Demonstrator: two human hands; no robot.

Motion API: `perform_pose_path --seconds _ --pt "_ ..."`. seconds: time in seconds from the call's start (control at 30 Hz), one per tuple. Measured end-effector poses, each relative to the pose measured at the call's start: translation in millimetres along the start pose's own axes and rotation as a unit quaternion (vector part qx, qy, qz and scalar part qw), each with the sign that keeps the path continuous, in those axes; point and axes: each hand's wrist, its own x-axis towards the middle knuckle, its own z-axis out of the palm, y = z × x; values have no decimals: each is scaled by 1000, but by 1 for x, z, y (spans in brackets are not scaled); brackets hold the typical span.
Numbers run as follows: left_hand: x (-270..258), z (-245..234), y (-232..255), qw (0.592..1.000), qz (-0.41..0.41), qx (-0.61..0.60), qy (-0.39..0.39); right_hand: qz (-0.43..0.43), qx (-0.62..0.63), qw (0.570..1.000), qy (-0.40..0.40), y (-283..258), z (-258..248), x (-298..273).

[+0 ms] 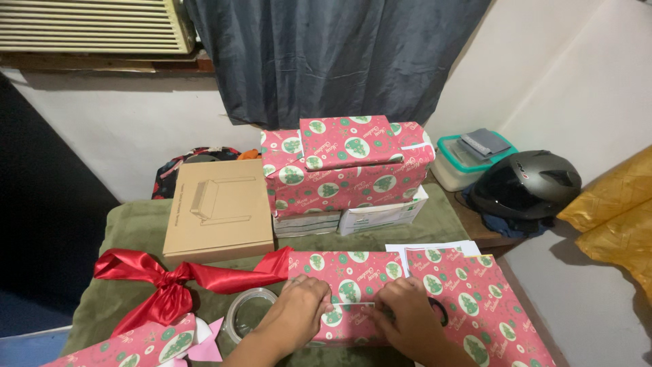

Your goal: The person wraps a small rectangular box with red Christmas-themed wrapping paper on a table. They fold the paper edges, apply clear tape to secure the folds, and use scissors to trim excess paper. The wrapped box is placed on the table with other wrapped gifts.

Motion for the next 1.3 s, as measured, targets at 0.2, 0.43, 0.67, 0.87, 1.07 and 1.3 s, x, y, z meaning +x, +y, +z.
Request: perform_pose_path --seconds 0.2,0.43,0.67,0.87,1.07,1.3 --pt "-1 7 -6 1000 4 -14 14 51 16 999 -11 12 7 0" --pt "-3 17 -10 998 2 -38 50 -58 -17 996 67 -10 5 0" --pt "-4 11 -6 996 -28 -66 50 -138 -37 979 -145 -37 10 -10" --pt "-43 13 1 956 213 160 121 -115 -39 974 -191 -25 15 -14" --pt "-84 6 -16 968 145 153 139 -116 -59 969 -209 -13 30 -21" --pt "-119 -16 -43 955 -114 136 237 -134 -57 972 -186 8 47 -26"
